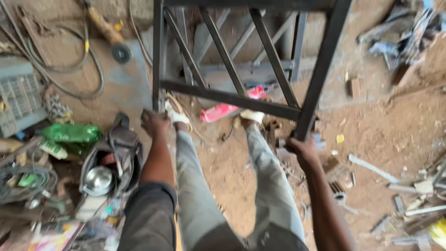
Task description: The person grinds welds on a metal frame using an angle grinder, then repositions the frame and welds it with a welding torch. The person handles the metal frame and uses power tools to smooth and join metal parts.
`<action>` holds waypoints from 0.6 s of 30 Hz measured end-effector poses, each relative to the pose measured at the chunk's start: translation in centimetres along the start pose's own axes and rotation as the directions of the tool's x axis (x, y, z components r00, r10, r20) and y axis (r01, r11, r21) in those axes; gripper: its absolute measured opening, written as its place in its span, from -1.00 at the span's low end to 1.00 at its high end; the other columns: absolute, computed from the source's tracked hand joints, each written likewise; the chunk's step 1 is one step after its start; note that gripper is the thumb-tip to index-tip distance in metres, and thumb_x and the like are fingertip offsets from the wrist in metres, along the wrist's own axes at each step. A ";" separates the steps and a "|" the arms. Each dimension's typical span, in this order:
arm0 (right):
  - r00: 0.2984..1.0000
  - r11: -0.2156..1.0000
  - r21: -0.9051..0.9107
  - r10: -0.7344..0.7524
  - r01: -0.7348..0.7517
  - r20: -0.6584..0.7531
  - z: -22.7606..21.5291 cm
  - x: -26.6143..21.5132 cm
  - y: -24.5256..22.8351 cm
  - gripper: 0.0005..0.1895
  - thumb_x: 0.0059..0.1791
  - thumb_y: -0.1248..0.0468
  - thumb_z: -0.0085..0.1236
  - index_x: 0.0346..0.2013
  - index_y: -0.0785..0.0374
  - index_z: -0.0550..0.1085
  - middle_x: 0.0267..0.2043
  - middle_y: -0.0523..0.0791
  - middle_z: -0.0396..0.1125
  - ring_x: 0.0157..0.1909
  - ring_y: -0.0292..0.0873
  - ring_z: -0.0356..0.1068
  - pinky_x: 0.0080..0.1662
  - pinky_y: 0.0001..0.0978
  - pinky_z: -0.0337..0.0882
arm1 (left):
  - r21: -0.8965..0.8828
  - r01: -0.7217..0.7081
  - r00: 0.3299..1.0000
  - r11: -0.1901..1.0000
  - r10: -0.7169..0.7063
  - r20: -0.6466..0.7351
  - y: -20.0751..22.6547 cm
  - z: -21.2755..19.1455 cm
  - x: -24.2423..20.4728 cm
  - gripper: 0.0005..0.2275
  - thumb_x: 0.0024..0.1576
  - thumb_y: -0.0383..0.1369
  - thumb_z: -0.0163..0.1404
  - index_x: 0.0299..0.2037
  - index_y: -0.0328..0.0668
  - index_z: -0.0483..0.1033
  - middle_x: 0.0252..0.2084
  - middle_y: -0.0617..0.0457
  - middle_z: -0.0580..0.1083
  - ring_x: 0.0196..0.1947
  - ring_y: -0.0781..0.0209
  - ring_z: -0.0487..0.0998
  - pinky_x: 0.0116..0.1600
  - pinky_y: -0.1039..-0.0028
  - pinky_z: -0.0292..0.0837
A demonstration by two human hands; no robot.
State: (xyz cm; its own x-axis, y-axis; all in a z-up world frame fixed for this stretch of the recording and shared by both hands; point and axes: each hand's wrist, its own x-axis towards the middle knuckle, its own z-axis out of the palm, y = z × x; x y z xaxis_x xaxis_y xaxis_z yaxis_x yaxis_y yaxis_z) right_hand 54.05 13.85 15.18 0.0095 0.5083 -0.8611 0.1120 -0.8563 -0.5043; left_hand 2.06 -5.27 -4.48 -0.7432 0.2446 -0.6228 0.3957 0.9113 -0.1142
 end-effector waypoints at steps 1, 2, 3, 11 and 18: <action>1.000 1.000 -0.018 0.001 -0.002 -0.011 -0.7 0.5 0.2 -0.75 -0.18 0.43 0.24 -0.24 0.34 0.43 -0.41 -0.10 0.39 -0.42 -0.18 0.46 -0.32 -0.32 0.53 | 0.015 0.067 0.998 0.998 -0.067 0.002 -0.6 0.9 -0.7 0.01 -0.01 0.15 0.17 0.44 -0.35 -0.17 0.51 -0.25 -0.02 0.50 -0.18 -0.07 0.45 -0.02 -0.22; 1.000 0.999 -0.037 0.003 -0.003 -0.021 -1.4 1.4 0.4 -0.79 -0.17 0.44 0.23 -0.26 0.36 0.44 -0.42 -0.09 0.40 -0.43 -0.17 0.46 -0.32 -0.33 0.53 | -0.040 -0.009 0.998 0.999 0.007 -0.067 -0.6 1.0 0.3 -0.06 0.00 0.10 0.20 0.42 -0.35 -0.04 0.43 -0.27 0.11 0.43 -0.21 0.06 0.44 -0.05 -0.14; 0.999 0.998 -0.065 0.023 -0.025 -0.036 -2.6 1.3 1.1 -0.82 -0.16 0.45 0.22 -0.29 0.38 0.45 -0.43 -0.08 0.41 -0.43 -0.16 0.47 -0.32 -0.34 0.54 | -0.083 -0.075 0.990 0.994 0.065 -0.122 -1.2 1.2 0.2 -0.12 0.01 0.05 0.24 0.39 -0.36 0.09 0.35 -0.28 0.25 0.37 -0.23 0.20 0.43 -0.08 -0.06; 0.989 0.992 0.096 0.067 -0.080 0.135 -3.9 8.1 9.6 -0.91 -0.06 0.47 0.15 -0.27 0.40 0.44 -0.40 -0.05 0.39 -0.41 -0.12 0.39 -0.30 -0.30 0.42 | -0.303 -0.281 0.949 0.911 0.216 -0.229 -3.0 -5.7 0.8 -0.63 -0.07 -0.17 0.38 -0.21 -0.20 0.57 -0.27 -0.16 0.60 -0.19 -0.26 0.62 -0.06 0.03 0.47; 0.937 0.909 0.248 0.294 -0.335 0.191 3.1 12.8 17.8 -0.82 -0.07 0.36 0.13 -0.24 0.45 0.46 -0.35 -0.05 0.45 -0.30 -0.10 0.51 -0.16 -0.14 0.60 | -0.290 -0.073 0.982 0.954 0.019 -0.186 -4.7 -12.4 2.7 -0.63 -0.01 -0.14 0.33 -0.12 -0.11 0.54 -0.26 -0.11 0.59 -0.23 -0.20 0.66 -0.11 0.05 0.49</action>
State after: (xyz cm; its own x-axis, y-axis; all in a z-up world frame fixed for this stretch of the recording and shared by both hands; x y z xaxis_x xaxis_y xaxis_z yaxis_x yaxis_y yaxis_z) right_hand 53.11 4.81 -4.99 -0.1476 0.2073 -0.9671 -0.1481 -0.9714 -0.1857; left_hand -8.51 -4.74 4.00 -0.8229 0.3193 -0.4700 0.2754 0.9477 0.1615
